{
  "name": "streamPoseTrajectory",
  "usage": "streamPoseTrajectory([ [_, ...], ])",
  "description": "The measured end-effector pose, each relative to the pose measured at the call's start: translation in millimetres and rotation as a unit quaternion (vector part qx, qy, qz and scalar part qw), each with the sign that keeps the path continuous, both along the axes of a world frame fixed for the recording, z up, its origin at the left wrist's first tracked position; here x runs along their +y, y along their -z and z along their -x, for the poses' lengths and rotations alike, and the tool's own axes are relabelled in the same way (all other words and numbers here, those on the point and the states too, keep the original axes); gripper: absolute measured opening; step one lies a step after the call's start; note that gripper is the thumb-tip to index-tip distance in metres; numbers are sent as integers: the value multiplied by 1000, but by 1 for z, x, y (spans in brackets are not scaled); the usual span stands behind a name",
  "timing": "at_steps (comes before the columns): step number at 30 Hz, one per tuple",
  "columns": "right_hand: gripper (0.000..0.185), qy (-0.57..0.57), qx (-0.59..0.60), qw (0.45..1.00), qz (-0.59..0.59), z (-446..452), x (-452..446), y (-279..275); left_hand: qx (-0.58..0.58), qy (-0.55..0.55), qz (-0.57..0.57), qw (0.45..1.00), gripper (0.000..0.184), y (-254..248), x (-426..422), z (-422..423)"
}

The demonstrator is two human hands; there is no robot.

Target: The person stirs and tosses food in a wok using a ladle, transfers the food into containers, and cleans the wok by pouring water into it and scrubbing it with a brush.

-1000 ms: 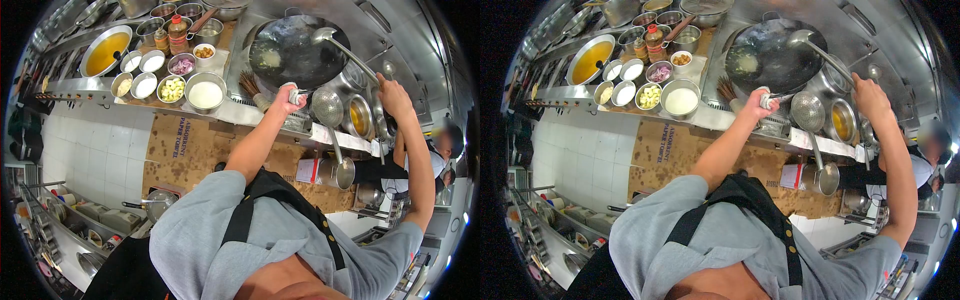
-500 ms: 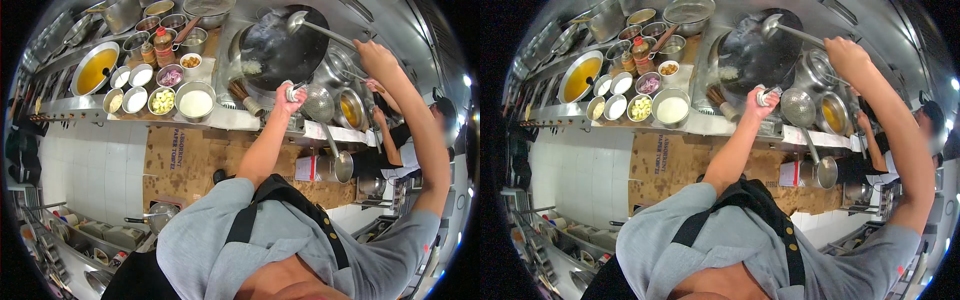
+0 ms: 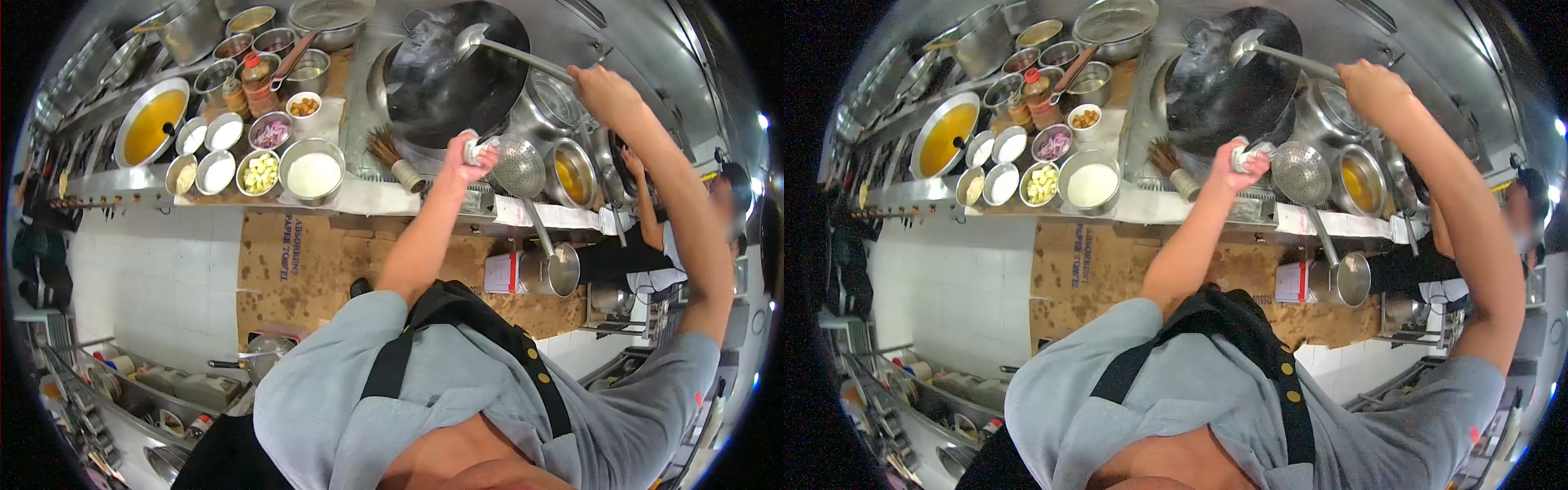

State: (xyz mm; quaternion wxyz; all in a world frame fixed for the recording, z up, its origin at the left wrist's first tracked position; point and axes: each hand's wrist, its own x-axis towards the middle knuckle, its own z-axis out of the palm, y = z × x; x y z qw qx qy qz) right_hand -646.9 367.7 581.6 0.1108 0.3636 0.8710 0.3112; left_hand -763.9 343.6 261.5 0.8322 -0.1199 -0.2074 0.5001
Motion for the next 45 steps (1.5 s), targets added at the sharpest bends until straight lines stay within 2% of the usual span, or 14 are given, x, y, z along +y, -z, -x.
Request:
streamPoseTrajectory([
  [3, 38, 26, 89, 986, 140, -65, 26, 25, 142, -11, 69, 987, 39, 6, -2, 12],
  [6, 40, 198, 238, 921, 237, -108, 0, 61, 313, -52, 114, 941, 16, 34, 23, 11],
  [7, 41, 76, 319, 922, 208, -150, 30, 108, 374, -75, 185, 906, 12, 26, 22, 7],
  [8, 45, 45, 423, 878, 221, -174, 47, 142, 410, -61, 209, 886, 12, 23, 30, 4],
  [9, 48, 209, 484, 790, 314, -165, 27, 126, 444, -51, 238, 862, 13, 21, 39, 4],
  [11, 51, 164, 594, 708, 345, -196, 69, 166, 445, -56, 222, 866, 11, 34, 62, 10],
  [14, 37, 199, 631, 668, 340, -220, 135, 169, 406, -20, 203, 891, 11, 52, 89, 17],
  [20, 21, 266, 574, 731, 256, -263, 361, 257, 435, -106, 255, 857, 21, 49, 134, -8],
  [23, 15, 305, 583, 696, 288, -260, 432, 283, 495, -120, 297, 808, 14, 70, 147, -1],
  [29, 17, 266, 689, 281, 613, -236, 504, 305, 549, -206, 419, 693, 15, 30, 136, -33],
  [33, 12, 147, 750, -299, 572, -259, 499, 324, 555, -206, 414, 692, 13, 35, 141, -38],
  [36, 8, 96, 725, -200, 652, -289, 461, 314, 564, -190, 404, 694, 16, 50, 143, -32],
  [39, 10, 125, 653, -323, 673, -313, 415, 271, 568, -165, 394, 704, 15, 51, 139, -28],
  [45, 24, 92, 674, -229, 697, -326, 327, 193, 562, -187, 385, 708, 23, 21, 117, -32],
])
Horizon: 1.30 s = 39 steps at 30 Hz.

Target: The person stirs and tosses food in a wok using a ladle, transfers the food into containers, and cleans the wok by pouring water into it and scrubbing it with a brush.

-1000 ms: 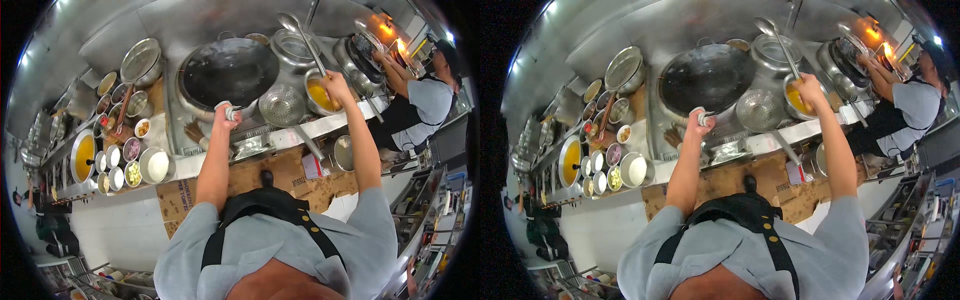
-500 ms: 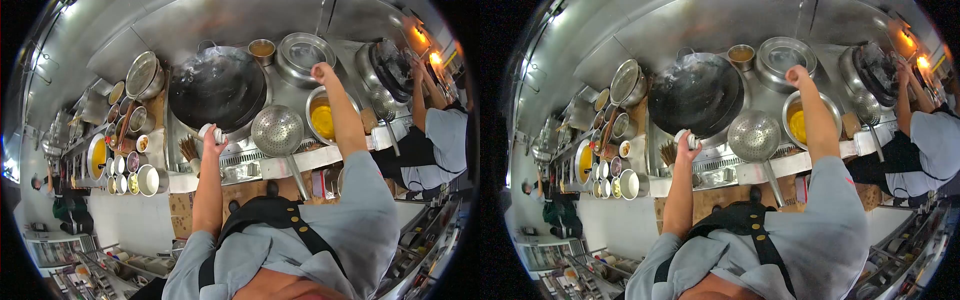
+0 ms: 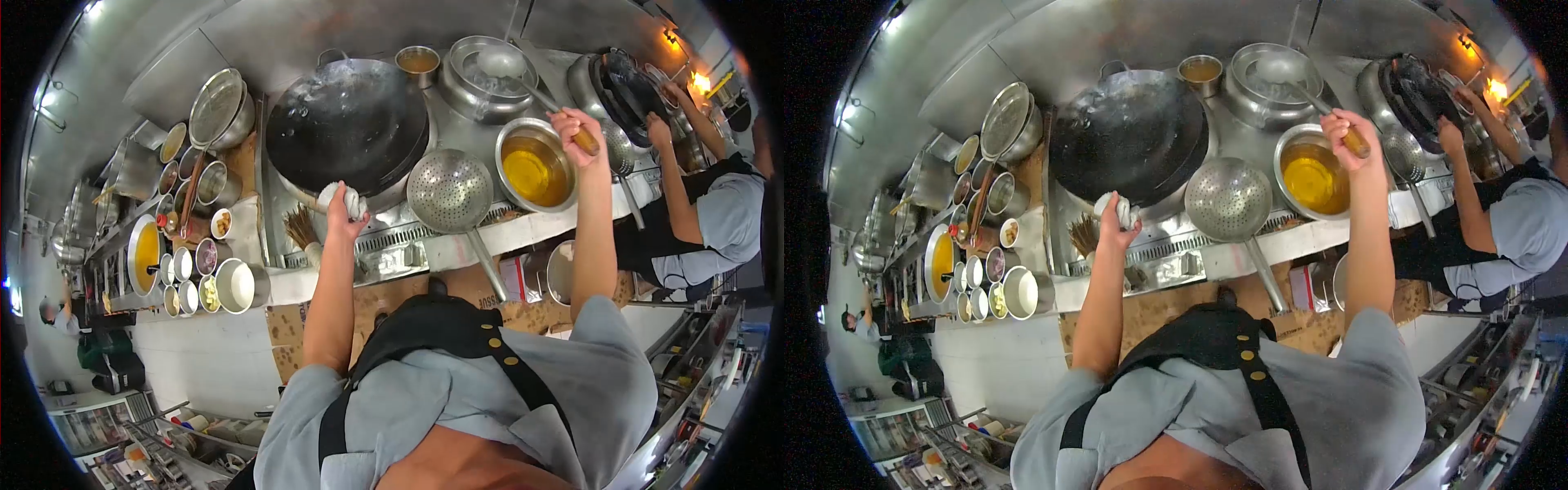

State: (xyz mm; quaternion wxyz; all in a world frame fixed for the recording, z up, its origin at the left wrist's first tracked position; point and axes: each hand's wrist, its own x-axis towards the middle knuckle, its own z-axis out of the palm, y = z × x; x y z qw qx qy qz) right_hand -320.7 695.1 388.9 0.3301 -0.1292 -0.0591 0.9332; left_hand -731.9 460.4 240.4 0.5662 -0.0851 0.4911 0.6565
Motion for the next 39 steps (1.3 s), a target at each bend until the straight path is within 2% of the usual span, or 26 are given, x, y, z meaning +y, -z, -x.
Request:
streamPoseTrajectory([
  [3, 31, -26, 38, 999, 4, 12, -47, -34, 7, 6, -17, 1000, 24, -14, -29, 10],
  [6, 31, -31, 61, 997, -20, 30, -94, -47, 12, 63, -108, 992, 24, -15, -85, 40],
  [7, 31, -33, 66, 997, -17, 35, -106, -45, 36, 81, -130, 988, 24, -19, -106, 51],
  [8, 31, -30, 55, 998, -24, 40, -120, -44, 20, 70, -112, 991, 26, -23, -127, 61],
  [10, 31, -25, 33, 999, -34, 59, -157, -43, 68, 67, -105, 990, 29, -23, -175, 80],
  [12, 19, -23, 23, 999, -31, 71, -178, -26, 71, 67, -104, 990, 30, -3, -225, 104],
  [14, 17, -50, 14, 998, -23, 82, -198, -11, 75, 58, -99, 991, 31, 16, -273, 122],
  [16, 14, -17, -31, 999, -32, 103, -231, -15, 77, 42, -88, 992, 34, 28, -318, 128],
  [19, 9, -12, -121, 990, -70, 116, -256, -4, 85, -51, 17, 995, 34, 31, -363, 121],
  [22, 7, -13, -208, 971, -115, 130, -283, -4, 57, -35, -8, 998, 33, 37, -398, 118],
  [28, 14, -63, -300, 937, -169, 167, -321, -16, 40, -58, 2, 998, 35, 34, -413, 99],
  [32, 19, -95, -289, 932, -195, 202, -320, -6, 15, -48, -24, 998, 37, 39, -409, 89],
  [37, 10, -131, -286, 907, -280, 287, -272, 21, 28, -69, -34, 997, 33, 42, -379, 67],
  [39, 10, -116, -336, 873, -334, 319, -244, 31, 20, -46, -62, 997, 33, 36, -358, 53],
])
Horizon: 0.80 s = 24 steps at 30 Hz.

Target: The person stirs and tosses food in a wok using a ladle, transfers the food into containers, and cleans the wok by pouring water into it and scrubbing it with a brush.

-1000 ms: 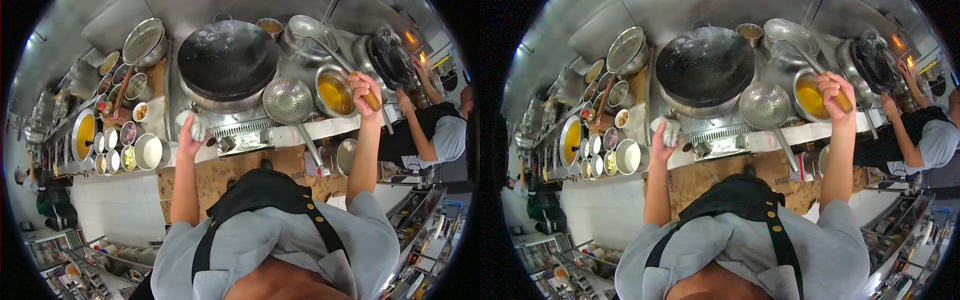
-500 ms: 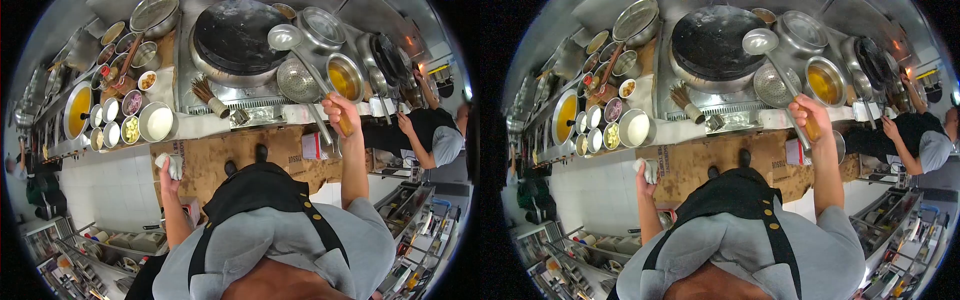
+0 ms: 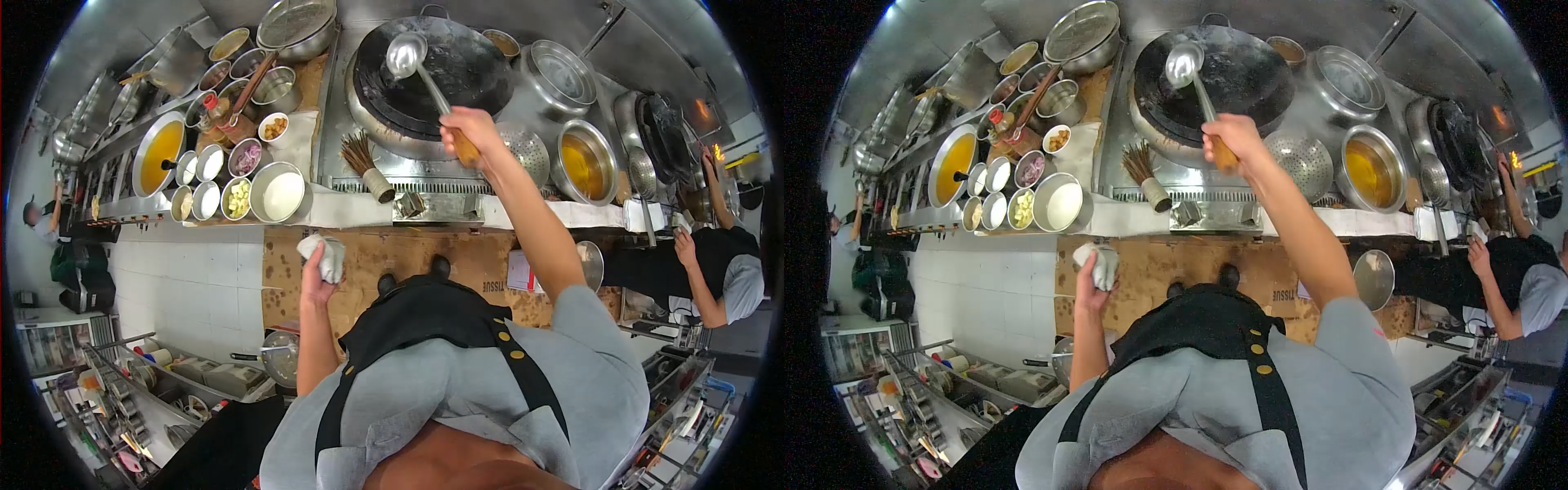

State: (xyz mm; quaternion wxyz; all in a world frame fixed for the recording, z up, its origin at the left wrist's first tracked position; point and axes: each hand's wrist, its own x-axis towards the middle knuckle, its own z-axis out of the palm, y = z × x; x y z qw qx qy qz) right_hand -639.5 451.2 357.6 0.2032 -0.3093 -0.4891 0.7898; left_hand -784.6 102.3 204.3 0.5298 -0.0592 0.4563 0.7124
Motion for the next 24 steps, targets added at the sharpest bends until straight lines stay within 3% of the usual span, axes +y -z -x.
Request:
streamPoseTrajectory([
  [3, 25, 88, -185, 950, -235, -2, 26, 4, -30, 48, -73, 996, 33, -4, 41, -18],
  [4, 46, 89, -230, 904, -350, -25, 41, 14, -44, 68, -100, 992, 34, -5, 55, -21],
  [6, 54, 135, -216, 908, -333, -81, 39, 27, -32, 68, -120, 990, 35, -15, 91, -29],
  [8, 58, 164, -118, 956, -213, -143, 26, 38, -12, 103, -159, 982, 38, -25, 128, -31],
  [10, 62, 179, -7, 977, -116, -201, 15, 54, -32, 84, -108, 990, 39, -37, 164, -34],
  [14, 64, 257, 83, 961, 51, -272, -17, 83, -9, 161, -88, 983, 41, -31, 217, -25],
  [17, 59, 265, 15, 964, -16, -292, -26, 102, -3, 187, -66, 980, 42, -33, 241, -36],
  [20, 60, 232, -159, 954, -105, -299, -28, 97, 3, 210, -71, 975, 40, -30, 245, -41],
  [21, 61, 232, -244, 907, -255, -302, -25, 107, 10, 208, -59, 976, 40, -30, 242, -44],
  [23, 63, 211, -386, 726, -529, -308, -16, 130, 26, 203, -39, 978, 39, -28, 235, -47],
  [24, 64, 215, -430, 718, -504, -305, -19, 126, 15, 202, -58, 978, 39, -22, 231, -45],
])
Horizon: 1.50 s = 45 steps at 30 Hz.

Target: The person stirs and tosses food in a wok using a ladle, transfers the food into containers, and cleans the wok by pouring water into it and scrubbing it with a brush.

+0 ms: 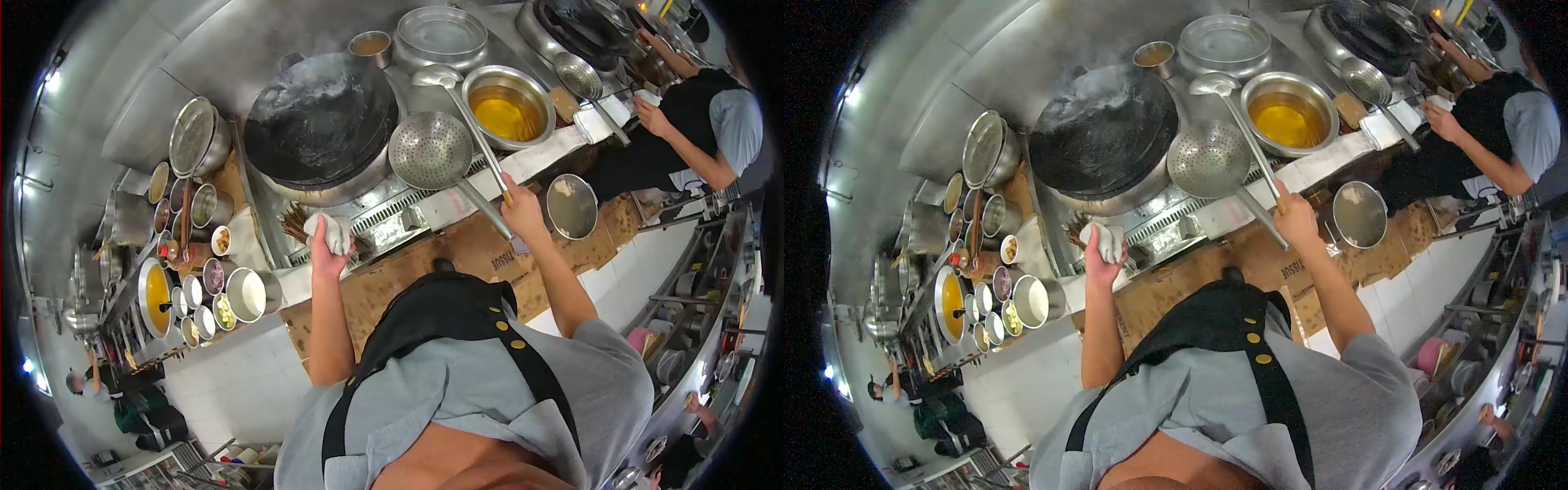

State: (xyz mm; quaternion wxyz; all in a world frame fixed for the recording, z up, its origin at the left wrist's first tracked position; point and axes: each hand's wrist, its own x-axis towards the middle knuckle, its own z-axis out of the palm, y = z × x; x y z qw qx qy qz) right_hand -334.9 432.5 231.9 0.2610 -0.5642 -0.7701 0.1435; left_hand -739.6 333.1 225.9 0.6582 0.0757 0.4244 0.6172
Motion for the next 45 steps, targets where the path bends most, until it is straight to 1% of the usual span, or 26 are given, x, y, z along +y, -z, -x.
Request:
streamPoseTrajectory([
  [3, 55, 20, 18, 999, 29, 12, 14, -11, -11, -20, -7, 1000, 38, 5, -23, 2],
  [4, 55, 14, 31, 999, -7, 15, 34, -4, 7, -46, 13, 999, 39, 4, -30, 2],
  [5, 55, 13, 103, 994, -30, 20, 57, 1, 10, -65, 21, 998, 40, 4, -39, 2],
  [6, 48, 21, 62, 998, -2, 31, 78, -23, 12, -84, 29, 996, 41, -2, -46, 0],
  [8, 38, 37, 71, 997, -8, 45, 151, -21, 15, -97, 34, 995, 44, 0, -62, 6],
  [10, 31, 73, 85, 993, 42, 58, 223, -31, 19, -120, 15, 992, 44, -2, -82, 10],
  [12, 31, 105, 106, 980, 130, 65, 311, -11, 22, -156, 7, 988, 45, -2, -106, 11],
  [13, 15, 131, 122, 973, 144, 74, 325, -23, 21, -179, 9, 984, 45, -2, -120, 10],
  [14, 8, 107, 268, 933, 216, 83, 334, -31, 20, -205, 12, 979, 46, -1, -136, 7],
  [15, 7, 80, 404, 865, 285, 87, 353, -34, 22, -249, 27, 968, 46, -3, -147, 0],
  [17, 10, 61, 504, 775, 376, 97, 393, -35, 24, -337, 59, 939, 46, -10, -171, -16],
  [18, 13, 56, 547, 721, 421, 102, 409, -34, 19, -343, 58, 937, 47, -4, -185, -19],
  [21, 13, 69, 783, 478, 393, 109, 432, -30, 15, -349, 56, 935, 48, 10, -228, -19],
  [22, 10, 12, 793, 478, 377, 105, 423, -35, 14, -351, 52, 935, 48, 10, -237, -24],
  [25, 7, -60, 737, 548, 391, 96, 405, -50, 1, -377, 72, 923, 50, 20, -256, -32],
  [29, 9, -106, 737, 482, 462, 99, 420, -66, -14, -369, 88, 925, 44, 29, -265, -33],
  [30, 8, -146, 699, 545, 438, 107, 430, -66, -6, -370, 101, 923, 44, 30, -259, -30],
  [33, 6, -152, 698, 553, 428, 142, 424, -94, -9, -346, 88, 934, 41, 28, -231, -21],
  [36, 4, -224, 615, 641, 401, 177, 410, -124, 15, -321, 67, 945, 40, 10, -197, -24],
  [39, 3, -204, 430, 785, 397, 197, 397, -143, -9, -299, 39, 953, 40, 4, -177, -27],
  [40, 8, -144, 395, 830, 365, 203, 387, -142, 1, -299, 43, 953, 40, -5, -171, -32],
  [41, 12, -130, 299, 909, 260, 200, 372, -135, -3, -295, 43, 954, 40, -2, -172, -32],
  [42, 17, -114, 195, 963, 147, 192, 351, -133, -6, -290, 41, 956, 40, 2, -173, -31],
  [43, 22, -94, 85, 991, 31, 184, 334, -130, -10, -283, 38, 958, 41, 4, -176, -29],
  [44, 39, -100, 32, 994, -39, 172, 330, -106, -12, -276, 20, 961, 42, 6, -180, -28],
  [45, 43, -75, 32, 994, -75, 159, 309, -89, -14, -288, 14, 957, 41, 6, -184, -27],
])
